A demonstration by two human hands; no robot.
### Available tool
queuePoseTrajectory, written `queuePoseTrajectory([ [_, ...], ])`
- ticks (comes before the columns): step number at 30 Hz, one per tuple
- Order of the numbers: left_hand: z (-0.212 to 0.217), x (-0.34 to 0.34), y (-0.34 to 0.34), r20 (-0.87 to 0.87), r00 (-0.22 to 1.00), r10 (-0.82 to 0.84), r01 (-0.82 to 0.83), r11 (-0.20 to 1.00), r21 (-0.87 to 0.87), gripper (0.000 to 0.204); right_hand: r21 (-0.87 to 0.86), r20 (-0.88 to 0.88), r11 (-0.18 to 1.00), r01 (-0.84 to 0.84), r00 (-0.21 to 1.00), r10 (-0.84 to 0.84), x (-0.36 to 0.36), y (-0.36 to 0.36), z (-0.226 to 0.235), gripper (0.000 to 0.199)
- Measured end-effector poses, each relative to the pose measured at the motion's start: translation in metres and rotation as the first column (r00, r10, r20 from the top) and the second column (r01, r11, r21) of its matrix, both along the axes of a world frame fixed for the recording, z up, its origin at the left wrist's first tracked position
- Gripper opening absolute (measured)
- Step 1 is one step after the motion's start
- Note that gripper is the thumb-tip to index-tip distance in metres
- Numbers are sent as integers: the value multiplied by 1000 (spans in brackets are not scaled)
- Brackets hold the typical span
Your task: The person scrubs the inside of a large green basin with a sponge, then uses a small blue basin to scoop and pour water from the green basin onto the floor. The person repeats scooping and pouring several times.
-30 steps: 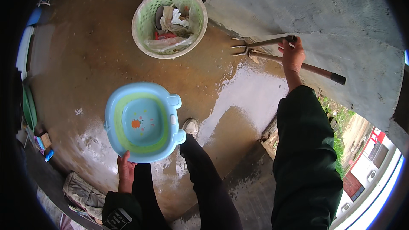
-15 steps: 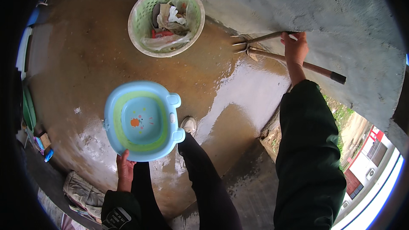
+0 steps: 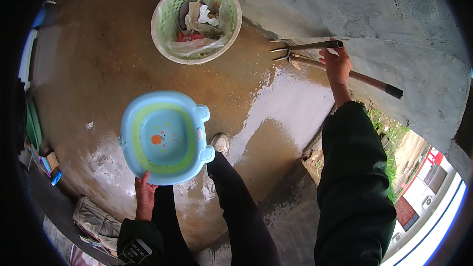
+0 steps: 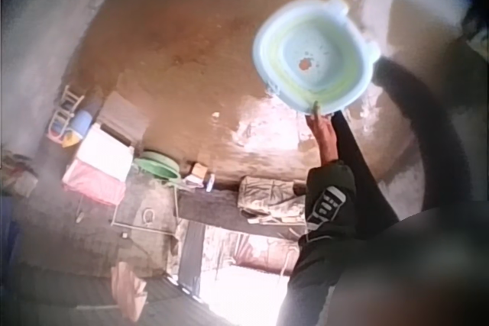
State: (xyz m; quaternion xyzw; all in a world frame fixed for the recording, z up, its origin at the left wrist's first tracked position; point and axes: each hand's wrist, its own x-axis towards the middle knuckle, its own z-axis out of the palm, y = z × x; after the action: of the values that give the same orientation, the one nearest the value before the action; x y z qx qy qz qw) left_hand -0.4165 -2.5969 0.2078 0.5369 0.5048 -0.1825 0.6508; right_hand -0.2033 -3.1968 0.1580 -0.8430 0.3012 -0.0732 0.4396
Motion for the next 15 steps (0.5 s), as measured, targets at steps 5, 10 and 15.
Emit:
queuePoseTrajectory([
  [5,-2,-6,13,-20,997,-79,77,994,-72,46,20,2,999,29,1000,-29,4,0,-2,33],
  [10,-2,-10,16,-22,997,-70,69,996,-57,46,-3,76,998,64,995,-64,13,-14,-12,22],
  [15,0,-9,10,14,1000,9,-8,1000,-7,36,-30,111,993,115,988,-111,13,-13,-19,20],
])
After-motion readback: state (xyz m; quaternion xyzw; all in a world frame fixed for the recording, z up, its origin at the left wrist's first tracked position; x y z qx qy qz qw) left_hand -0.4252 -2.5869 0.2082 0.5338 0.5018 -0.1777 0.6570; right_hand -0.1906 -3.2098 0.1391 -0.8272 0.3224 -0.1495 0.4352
